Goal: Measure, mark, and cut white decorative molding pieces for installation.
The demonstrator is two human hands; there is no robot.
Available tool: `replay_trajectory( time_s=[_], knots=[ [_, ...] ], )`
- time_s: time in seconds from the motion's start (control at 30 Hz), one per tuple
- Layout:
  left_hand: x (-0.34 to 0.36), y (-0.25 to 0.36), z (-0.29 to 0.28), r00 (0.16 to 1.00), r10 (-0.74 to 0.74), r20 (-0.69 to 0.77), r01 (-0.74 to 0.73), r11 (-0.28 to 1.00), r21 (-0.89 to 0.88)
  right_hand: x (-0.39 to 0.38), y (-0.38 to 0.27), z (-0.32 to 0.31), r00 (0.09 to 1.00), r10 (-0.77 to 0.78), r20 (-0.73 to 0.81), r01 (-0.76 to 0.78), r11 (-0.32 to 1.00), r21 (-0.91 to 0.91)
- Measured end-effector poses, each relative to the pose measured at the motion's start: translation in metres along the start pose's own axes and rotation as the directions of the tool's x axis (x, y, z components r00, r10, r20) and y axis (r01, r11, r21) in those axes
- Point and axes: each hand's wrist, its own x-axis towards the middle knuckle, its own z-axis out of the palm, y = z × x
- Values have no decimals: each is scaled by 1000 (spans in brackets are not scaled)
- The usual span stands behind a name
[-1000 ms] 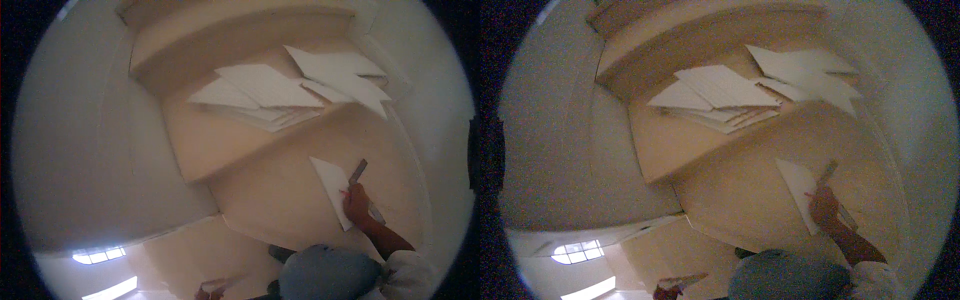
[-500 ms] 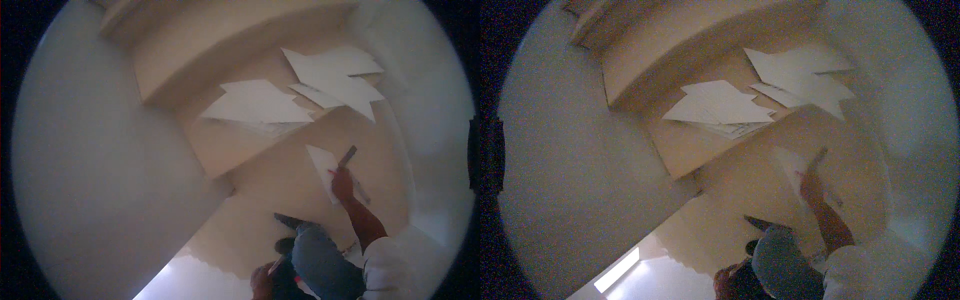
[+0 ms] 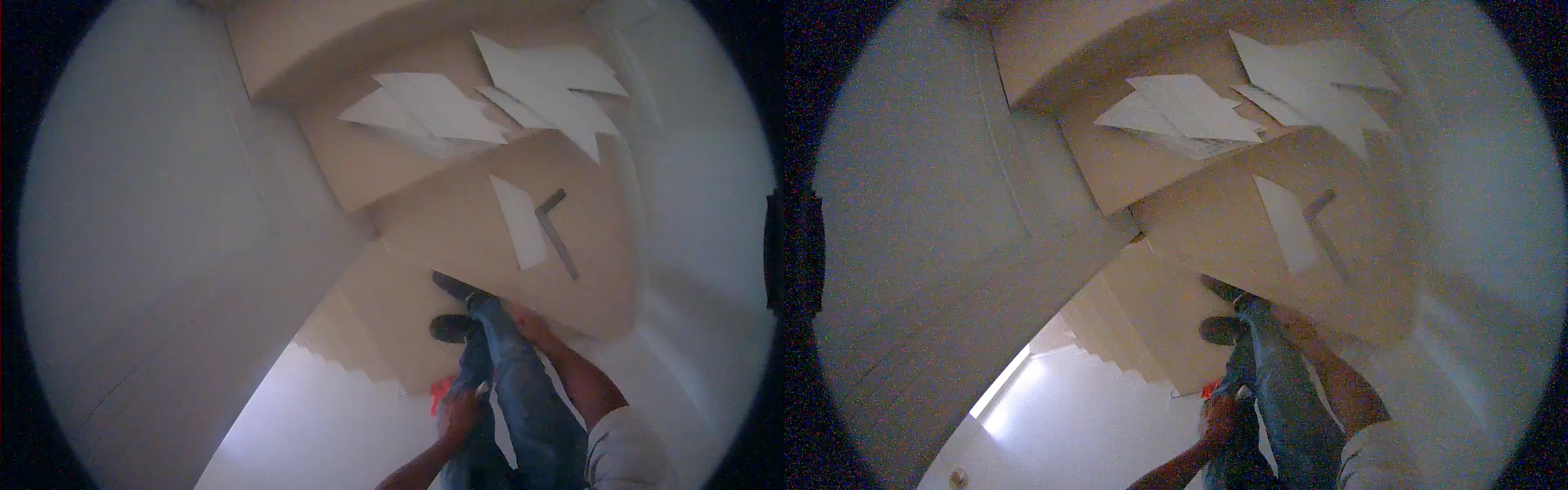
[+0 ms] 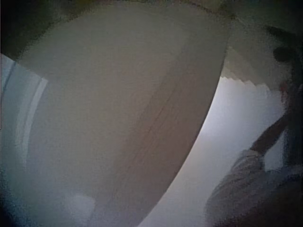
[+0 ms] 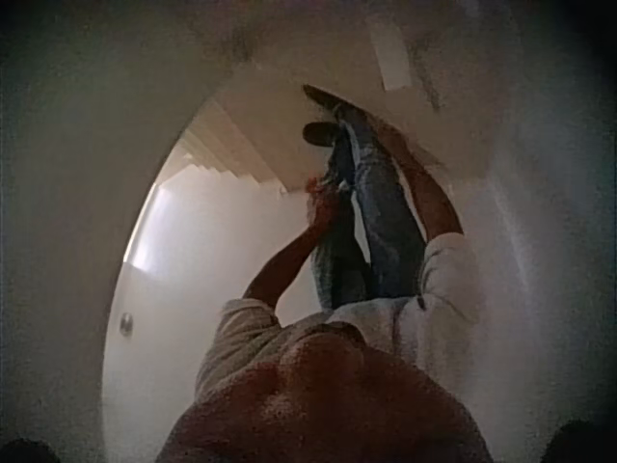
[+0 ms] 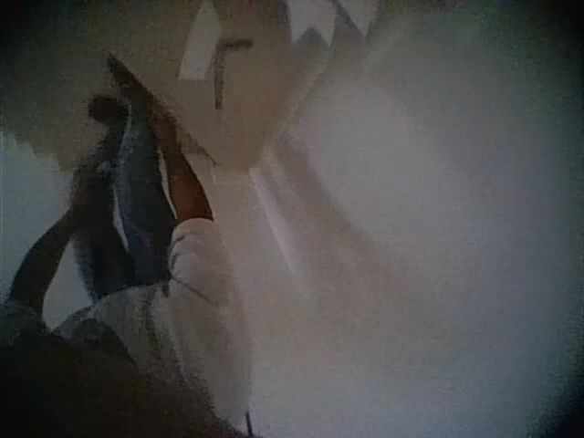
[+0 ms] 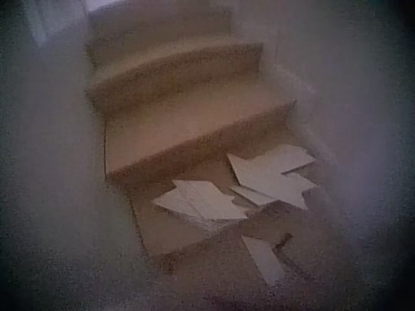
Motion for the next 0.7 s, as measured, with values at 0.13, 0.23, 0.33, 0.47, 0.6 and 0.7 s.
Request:
replay_trajectory(
  time_s=[0.13,0.23,0.33,0.47,0.6,0.7],
  knots=[
    [23,22,84,986,-148,-77,144,988,-60,-36,-9,-59,959,91,270,-126,985,116],
    [-8,-13,-6,976,-177,127,191,976,-102,-63,-83,-33,943,177,282,-215,970,109],
    [-13,-14,-1,969,-245,30,247,963,-107,-70,-110,-35,944,174,281,-173,984,-29],
    [-1,-6,3,980,-201,3,197,957,-212,-72,-118,-39,902,343,261,-334,939,-81],
    [13,8,-19,939,-315,138,341,903,-262,-66,-109,-42,909,272,315,-248,962,-113],
    [18,3,-3,895,-406,184,441,868,-227,-65,-106,-37,937,206,282,-200,978,-50]
  ],
)
